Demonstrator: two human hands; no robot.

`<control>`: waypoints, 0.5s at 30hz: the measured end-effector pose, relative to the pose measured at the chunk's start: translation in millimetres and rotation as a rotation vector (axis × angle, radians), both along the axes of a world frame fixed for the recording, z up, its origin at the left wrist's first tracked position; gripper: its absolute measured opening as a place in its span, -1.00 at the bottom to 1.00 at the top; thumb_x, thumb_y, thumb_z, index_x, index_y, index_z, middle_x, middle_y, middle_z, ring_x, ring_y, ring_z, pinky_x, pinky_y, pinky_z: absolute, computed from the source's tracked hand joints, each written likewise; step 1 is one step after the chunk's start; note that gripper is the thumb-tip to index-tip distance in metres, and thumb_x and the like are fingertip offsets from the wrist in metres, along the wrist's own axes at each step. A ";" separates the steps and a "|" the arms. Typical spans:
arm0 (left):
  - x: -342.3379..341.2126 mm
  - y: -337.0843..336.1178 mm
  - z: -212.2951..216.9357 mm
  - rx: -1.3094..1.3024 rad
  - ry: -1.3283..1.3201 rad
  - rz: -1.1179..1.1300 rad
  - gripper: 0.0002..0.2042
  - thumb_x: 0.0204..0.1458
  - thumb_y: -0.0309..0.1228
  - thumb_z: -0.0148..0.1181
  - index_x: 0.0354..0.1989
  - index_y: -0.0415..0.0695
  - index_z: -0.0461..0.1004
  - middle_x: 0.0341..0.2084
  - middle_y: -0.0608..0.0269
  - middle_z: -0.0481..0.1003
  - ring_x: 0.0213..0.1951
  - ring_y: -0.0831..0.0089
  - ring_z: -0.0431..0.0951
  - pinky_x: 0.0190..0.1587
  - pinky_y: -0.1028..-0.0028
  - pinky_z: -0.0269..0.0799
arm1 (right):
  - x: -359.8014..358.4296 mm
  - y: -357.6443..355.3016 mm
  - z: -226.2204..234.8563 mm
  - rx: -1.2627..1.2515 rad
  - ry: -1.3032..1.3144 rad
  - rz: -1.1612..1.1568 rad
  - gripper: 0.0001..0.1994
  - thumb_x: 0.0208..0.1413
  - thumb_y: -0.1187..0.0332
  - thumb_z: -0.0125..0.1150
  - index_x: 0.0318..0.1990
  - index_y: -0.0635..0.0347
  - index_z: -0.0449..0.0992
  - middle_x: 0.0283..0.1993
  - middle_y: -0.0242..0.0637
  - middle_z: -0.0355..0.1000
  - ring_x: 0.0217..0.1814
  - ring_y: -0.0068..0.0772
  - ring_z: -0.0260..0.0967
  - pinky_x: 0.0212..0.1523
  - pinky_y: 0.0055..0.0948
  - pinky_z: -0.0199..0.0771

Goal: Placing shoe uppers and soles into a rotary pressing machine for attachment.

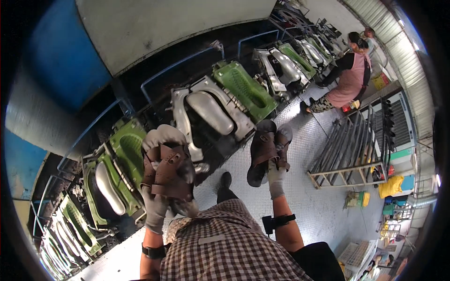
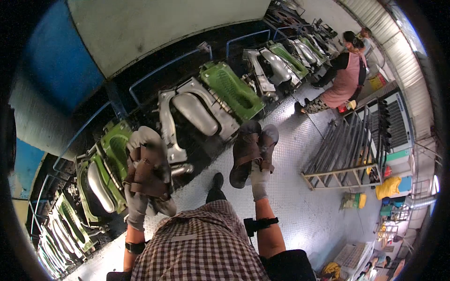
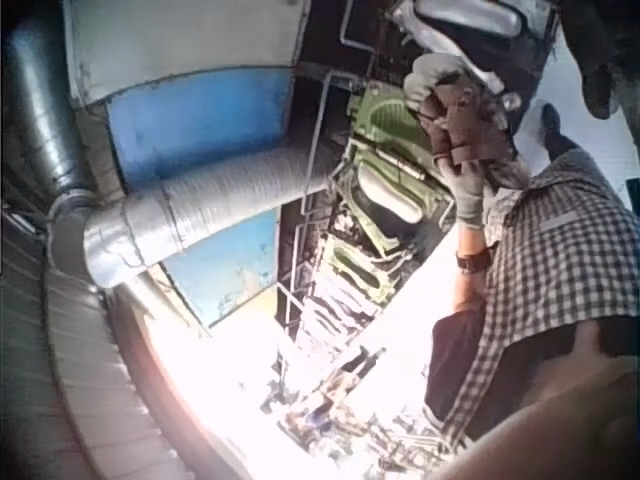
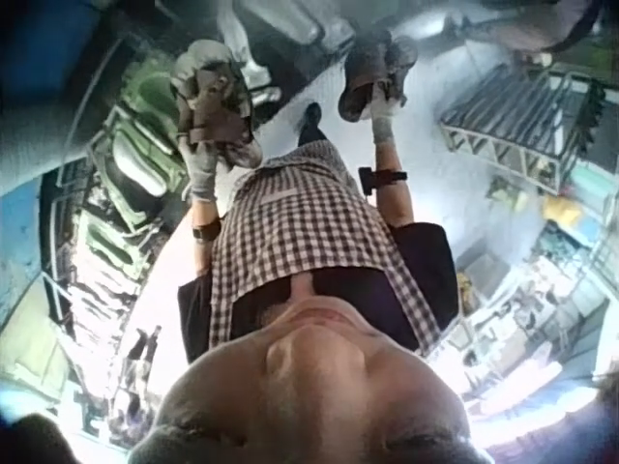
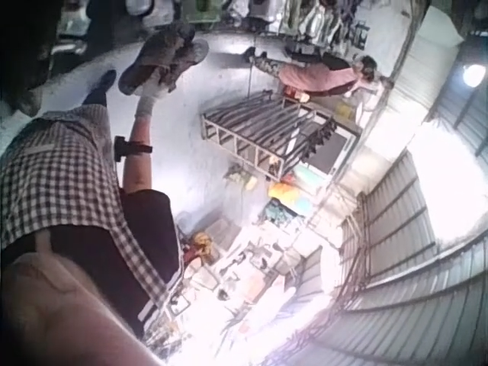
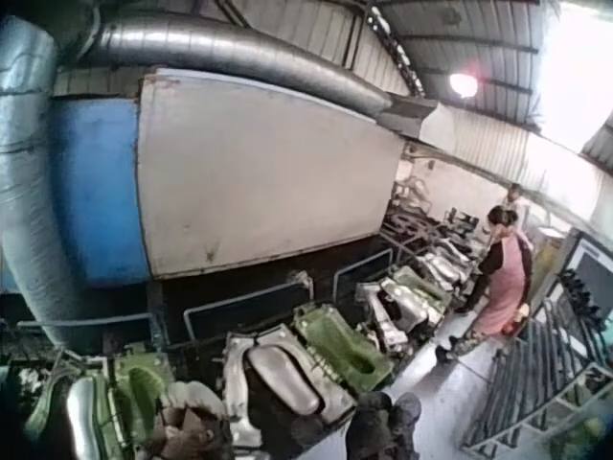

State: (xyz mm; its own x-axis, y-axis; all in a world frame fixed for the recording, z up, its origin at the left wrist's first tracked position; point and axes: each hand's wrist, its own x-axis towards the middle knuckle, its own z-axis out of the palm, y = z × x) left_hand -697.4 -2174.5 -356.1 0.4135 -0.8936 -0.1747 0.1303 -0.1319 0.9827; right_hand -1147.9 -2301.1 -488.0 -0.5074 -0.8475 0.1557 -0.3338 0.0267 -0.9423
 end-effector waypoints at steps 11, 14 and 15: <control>-188.3 -212.1 -42.1 -0.103 -0.047 -0.047 -0.57 0.24 -0.44 0.18 0.23 -0.29 0.28 0.09 0.11 0.43 0.05 0.46 0.46 0.05 0.41 0.46 | -97.7 -209.5 81.9 0.152 0.234 0.118 -0.55 0.15 0.33 0.22 0.20 0.17 0.41 0.06 0.05 0.49 0.10 0.02 0.46 0.12 -0.18 0.42; -231.5 -275.9 -46.2 -0.201 -0.090 0.008 -0.85 0.26 -0.39 0.05 -0.19 -0.22 0.47 -0.33 0.14 0.41 -0.28 0.29 0.43 -0.07 0.37 0.44 | -119.8 -251.4 76.0 0.241 0.097 0.111 -0.55 0.17 0.32 0.24 0.20 0.25 0.43 0.07 -0.05 0.50 0.10 -0.13 0.45 0.12 -0.23 0.41; -247.6 -295.7 -44.6 -0.199 -0.085 0.017 -0.85 0.26 -0.39 0.05 -0.19 -0.22 0.47 -0.33 0.14 0.41 -0.28 0.29 0.43 -0.07 0.37 0.44 | -125.7 -264.3 75.0 0.277 0.176 0.110 -0.55 0.17 0.31 0.23 0.20 0.23 0.43 0.06 -0.02 0.50 0.09 -0.10 0.45 0.12 -0.23 0.41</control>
State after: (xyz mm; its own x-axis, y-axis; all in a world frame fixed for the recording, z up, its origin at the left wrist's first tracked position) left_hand -945.1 -2470.2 -400.7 0.4348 -0.8996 0.0404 0.0465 0.0672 0.9967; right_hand -1273.6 -2565.4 -413.1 -0.3965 -0.9180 -0.0108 -0.5059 0.2283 -0.8319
